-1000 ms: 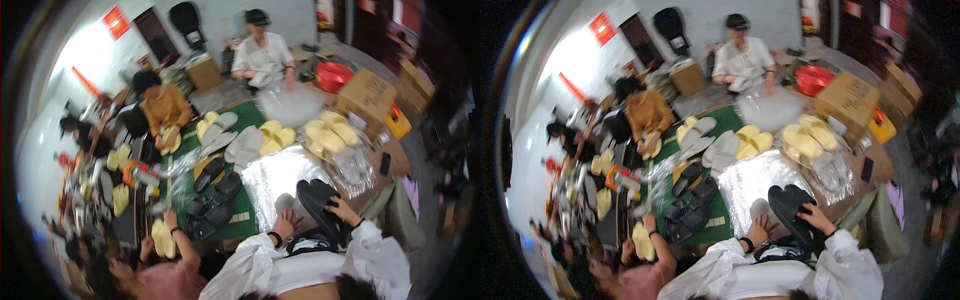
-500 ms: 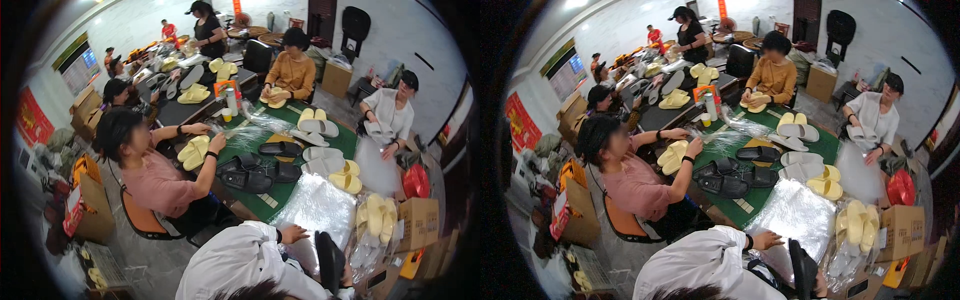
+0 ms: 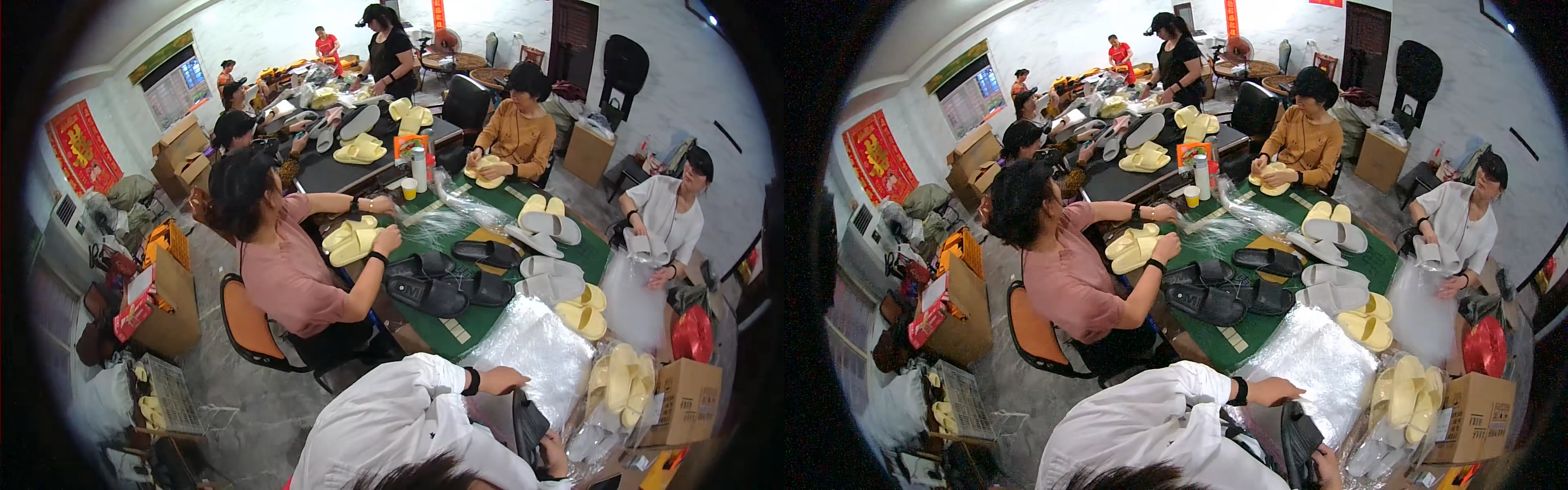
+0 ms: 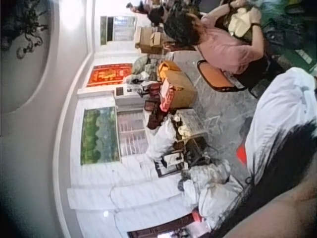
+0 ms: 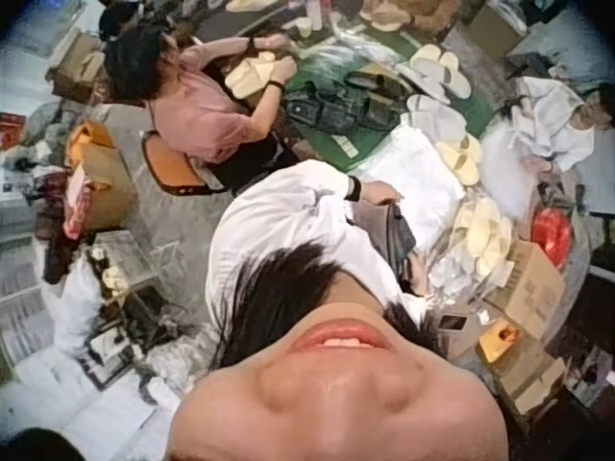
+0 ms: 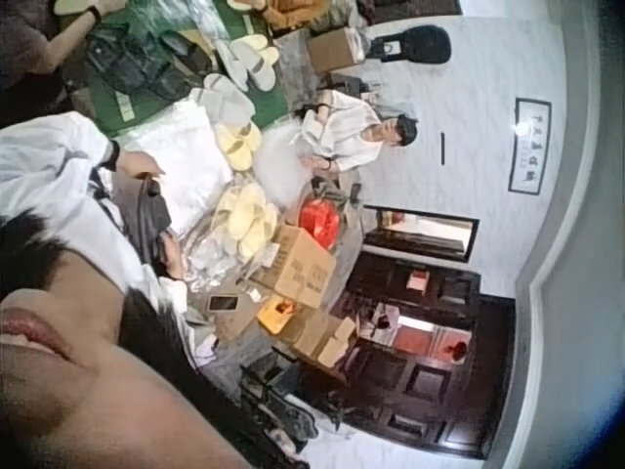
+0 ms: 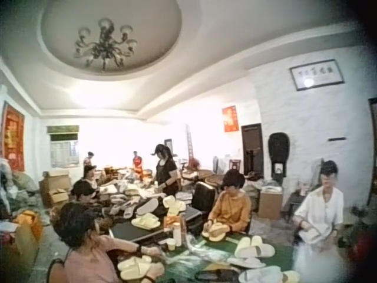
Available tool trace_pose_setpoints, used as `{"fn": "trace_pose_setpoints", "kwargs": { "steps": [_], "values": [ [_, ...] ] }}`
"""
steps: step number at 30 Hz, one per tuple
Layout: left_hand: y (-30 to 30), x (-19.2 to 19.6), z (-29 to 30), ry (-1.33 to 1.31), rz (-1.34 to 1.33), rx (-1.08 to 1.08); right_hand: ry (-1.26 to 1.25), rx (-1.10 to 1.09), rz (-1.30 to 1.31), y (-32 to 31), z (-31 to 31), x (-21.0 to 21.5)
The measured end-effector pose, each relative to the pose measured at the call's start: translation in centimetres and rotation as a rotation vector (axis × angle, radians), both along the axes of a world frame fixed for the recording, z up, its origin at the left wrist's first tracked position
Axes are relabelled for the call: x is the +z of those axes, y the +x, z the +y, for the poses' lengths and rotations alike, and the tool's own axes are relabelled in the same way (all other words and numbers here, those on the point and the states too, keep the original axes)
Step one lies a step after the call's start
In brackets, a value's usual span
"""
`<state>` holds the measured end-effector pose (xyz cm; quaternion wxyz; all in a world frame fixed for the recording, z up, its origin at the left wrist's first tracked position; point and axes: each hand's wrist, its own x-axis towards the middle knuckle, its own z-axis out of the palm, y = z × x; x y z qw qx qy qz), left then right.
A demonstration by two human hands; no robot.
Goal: The recorder packages various colors of rubber slippers into clear plastic bags and then places the bagged slippers into a large shipping sack.
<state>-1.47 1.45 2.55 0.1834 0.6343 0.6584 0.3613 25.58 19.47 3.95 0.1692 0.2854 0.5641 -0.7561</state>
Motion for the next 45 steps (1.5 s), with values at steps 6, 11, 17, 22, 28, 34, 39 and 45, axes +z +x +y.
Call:
{"fn": "trace_pose_setpoints", "kwargs": {
  "steps": [6,11,17,22,28,34,39,45],
  "values": [
    [1.7,6.1,0.9,-0.162,0.158,0.183,0.767,-0.162,0.177,-1.7,-2.4,2.9],
    [2.5,6.2,1.4,-0.100,0.215,0.251,0.960,-0.262,0.109,-2.1,-2.8,2.6],
    [4.6,5.8,1.8,-0.014,0.395,0.216,1.335,-0.316,0.208,-2.5,-3.8,0.2],
    [5.0,5.1,1.6,0.019,0.475,0.231,1.360,-0.211,0.142,-4.9,-6.7,5.0],
    [5.8,7.8,0.2,-0.013,0.498,0.024,1.501,-0.061,0.039,-5.8,-8.1,4.9],
    [6.4,6.3,-0.6,0.137,0.558,-0.003,1.502,-0.151,0.083,-7.4,-8.8,5.1],
    [6.6,5.8,-0.2,0.226,0.497,-0.089,1.148,-0.659,0.438,-6.5,-3.9,-6.2],
    [6.3,5.5,-0.6,0.177,0.369,-0.301,1.700,0.010,-0.129,-8.3,-2.0,-7.1]
  ]
}}
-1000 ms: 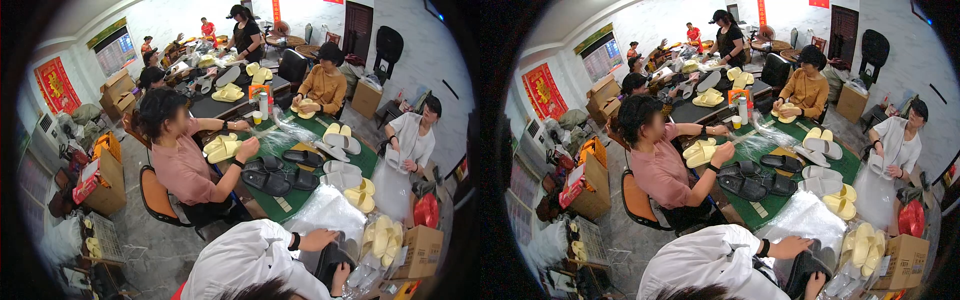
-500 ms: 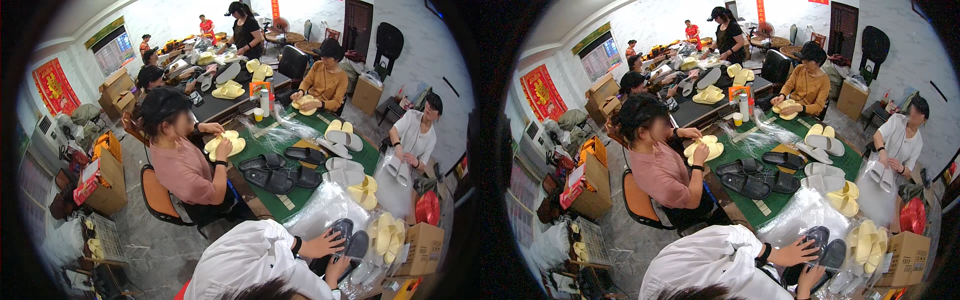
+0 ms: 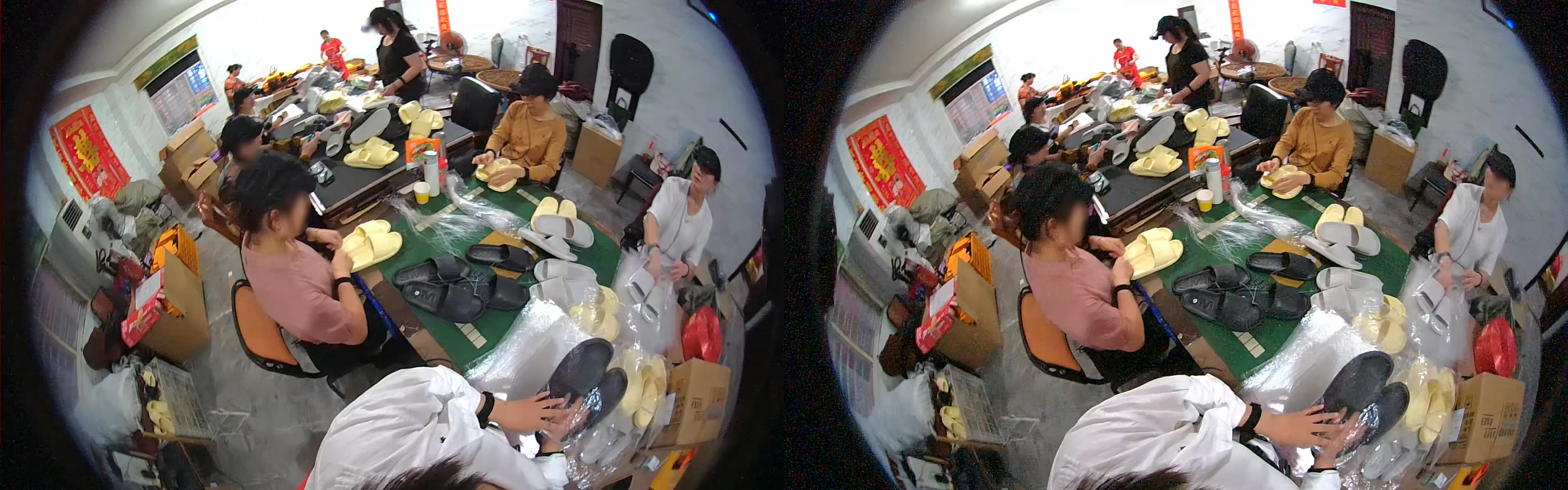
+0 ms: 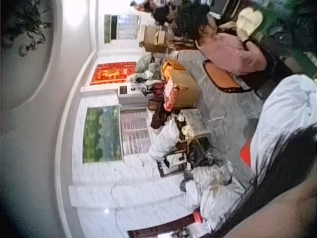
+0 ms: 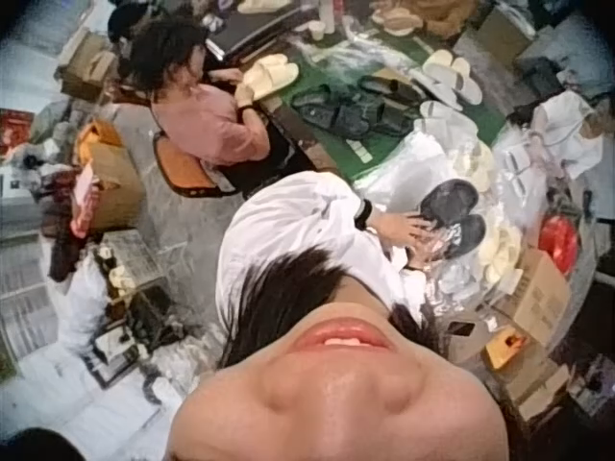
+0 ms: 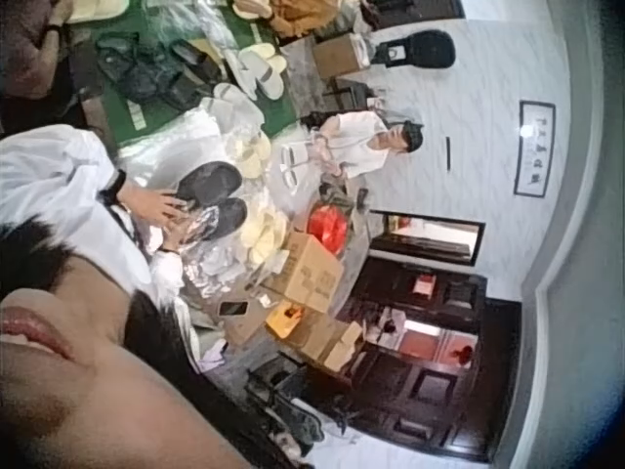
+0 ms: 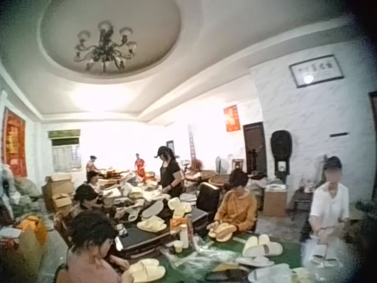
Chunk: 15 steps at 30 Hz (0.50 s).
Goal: The recorder packages various colors of rubber slippers into clear plastic bags and then places the bagged slippers into a large shipping sack.
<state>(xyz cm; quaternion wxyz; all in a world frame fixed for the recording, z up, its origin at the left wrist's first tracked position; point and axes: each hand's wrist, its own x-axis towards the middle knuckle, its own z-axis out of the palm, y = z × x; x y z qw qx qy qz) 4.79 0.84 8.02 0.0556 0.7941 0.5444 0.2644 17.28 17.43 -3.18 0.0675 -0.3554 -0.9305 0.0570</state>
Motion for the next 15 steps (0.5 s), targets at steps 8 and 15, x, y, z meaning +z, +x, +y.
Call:
{"fn": "trace_pose_setpoints", "kwargs": {
  "steps": [8,15],
  "values": [
    [-0.4,2.6,-0.9,-0.060,-0.109,-0.044,0.193,-0.204,0.099,-4.4,-1.0,5.9],
    [0.1,4.4,-1.5,-0.049,-0.144,-0.154,0.045,-0.407,0.387,-5.6,-2.3,6.1]
  ]
}}
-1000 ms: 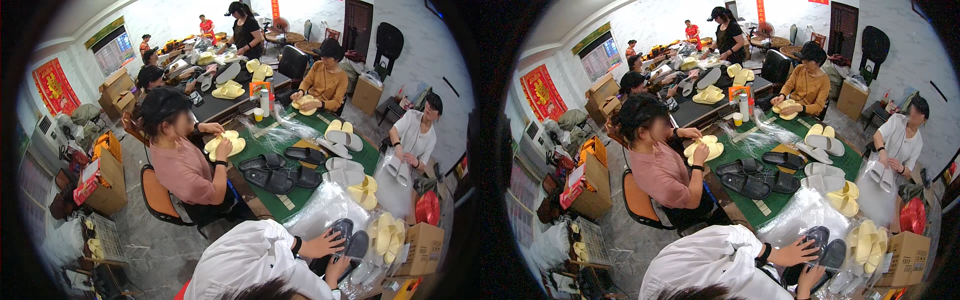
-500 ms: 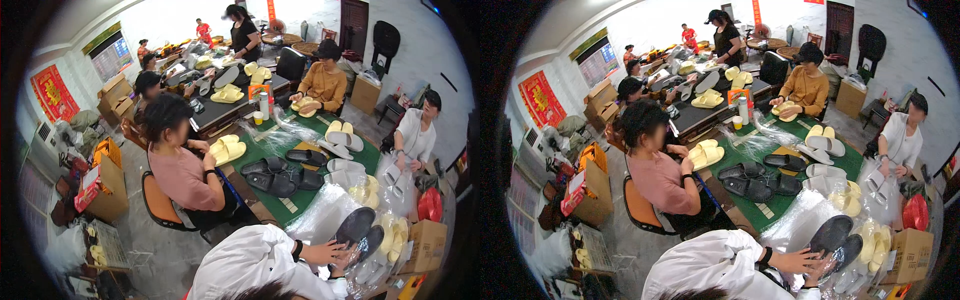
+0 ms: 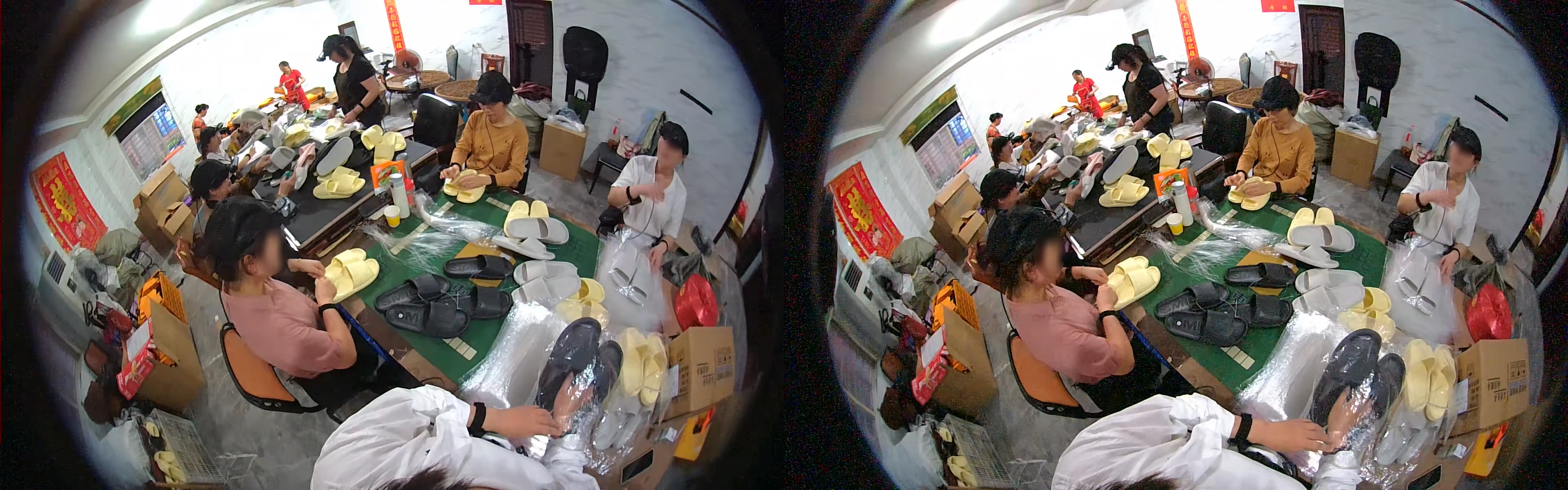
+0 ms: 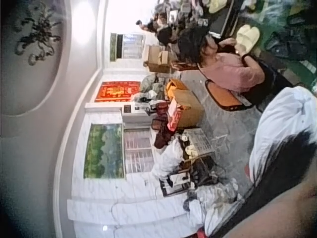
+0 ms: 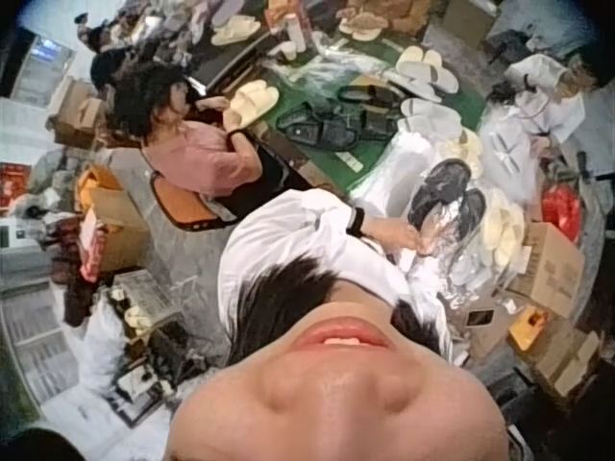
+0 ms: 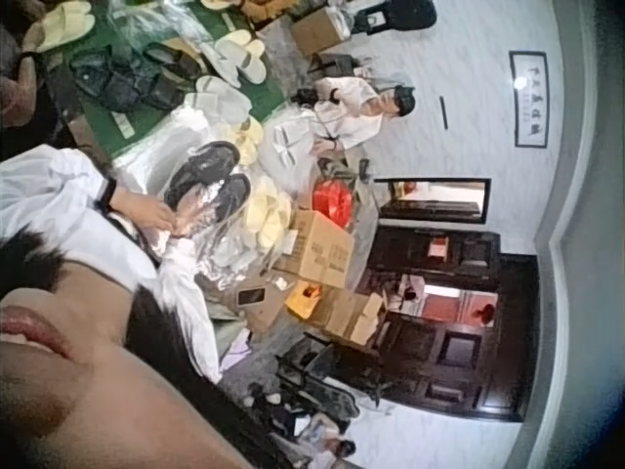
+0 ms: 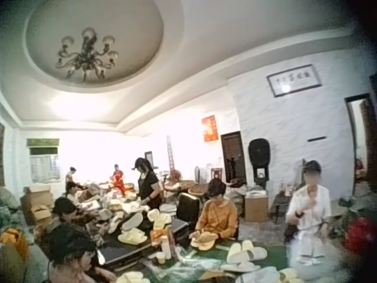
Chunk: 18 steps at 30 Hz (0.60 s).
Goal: The recorder packages various colors of rubber slippers into clear plastic bags and then places the bagged slippers into a large shipping sack.
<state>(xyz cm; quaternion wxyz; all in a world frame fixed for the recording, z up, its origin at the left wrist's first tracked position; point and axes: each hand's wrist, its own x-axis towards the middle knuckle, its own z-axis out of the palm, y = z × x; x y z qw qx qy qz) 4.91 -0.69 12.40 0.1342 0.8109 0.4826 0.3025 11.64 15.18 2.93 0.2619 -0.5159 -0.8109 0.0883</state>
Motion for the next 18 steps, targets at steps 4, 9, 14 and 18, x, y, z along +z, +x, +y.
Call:
{"fn": "trace_pose_setpoints", "kwargs": {
  "steps": [4,9,14,18],
  "values": [
    [0.1,0.4,-0.5,-0.002,-0.106,-0.009,0.138,0.119,-0.048,-1.9,-0.5,3.5],
    [-0.2,1.1,0.8,0.008,-0.132,0.088,0.030,0.478,-0.350,-2.1,0.2,6.4],
    [-2.6,3.7,1.3,0.347,-0.455,0.523,-0.691,1.166,0.537,-1.6,-0.7,4.4],
    [-5.4,4.7,0.8,0.229,-0.525,0.698,-0.470,1.166,-0.108,-4.1,-3.1,10.5]
  ]
}}
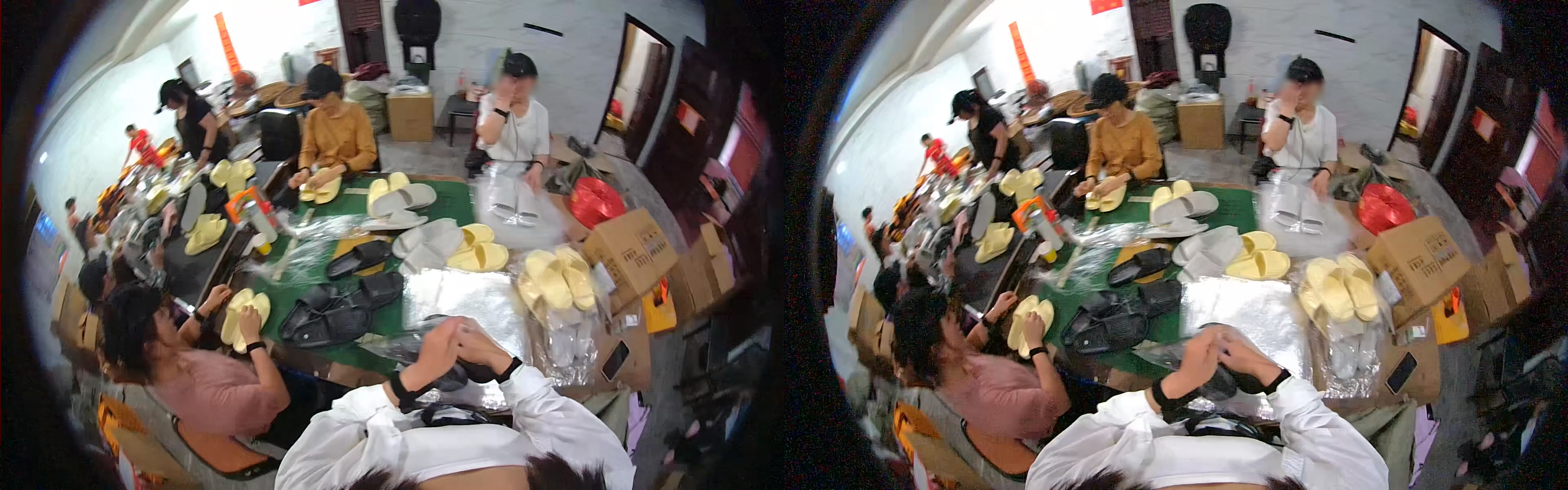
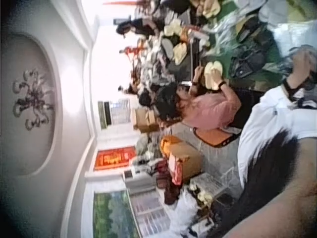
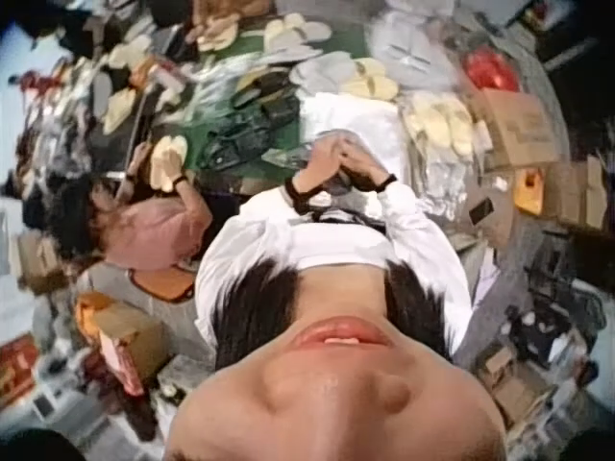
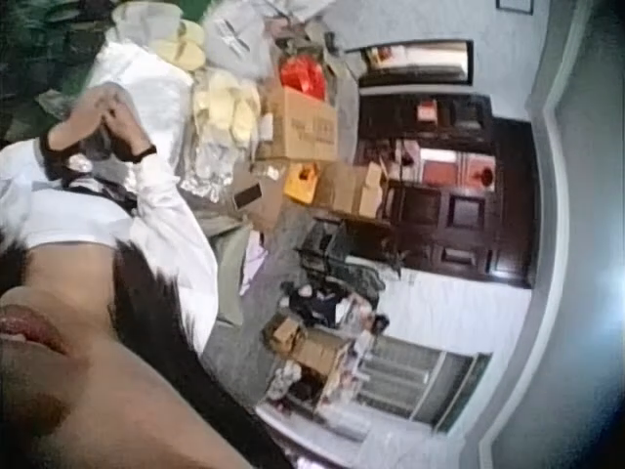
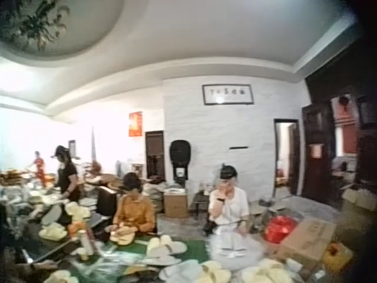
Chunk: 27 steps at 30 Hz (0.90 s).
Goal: The recorder packages various colors of rubber slippers into clear plastic bags and then places the bagged slippers into a large shipping sack.
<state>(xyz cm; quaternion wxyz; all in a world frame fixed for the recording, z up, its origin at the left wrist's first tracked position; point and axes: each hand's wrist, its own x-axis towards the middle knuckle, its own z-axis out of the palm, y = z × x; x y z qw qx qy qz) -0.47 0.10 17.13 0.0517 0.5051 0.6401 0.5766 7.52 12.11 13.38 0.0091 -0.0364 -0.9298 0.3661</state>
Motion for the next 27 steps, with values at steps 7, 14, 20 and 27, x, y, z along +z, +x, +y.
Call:
{"fn": "trace_pose_setpoints", "kwargs": {
  "steps": [7,14,20,27],
  "values": [
    [-1.6,2.8,0.7,-0.011,-0.119,0.083,-0.045,-0.426,0.044,5.8,-0.2,1.4],
    [-2.1,5.0,4.1,0.035,0.156,0.020,0.197,-0.645,0.098,7.1,2.0,0.7],
    [0.5,3.6,3.9,-0.098,0.194,-0.216,0.454,-0.714,0.113,9.3,0.9,-2.3],
    [-1.2,-3.2,1.6,-0.984,0.478,-0.819,-0.228,-0.129,-0.554,11.5,0.8,-1.2]
  ]
}}
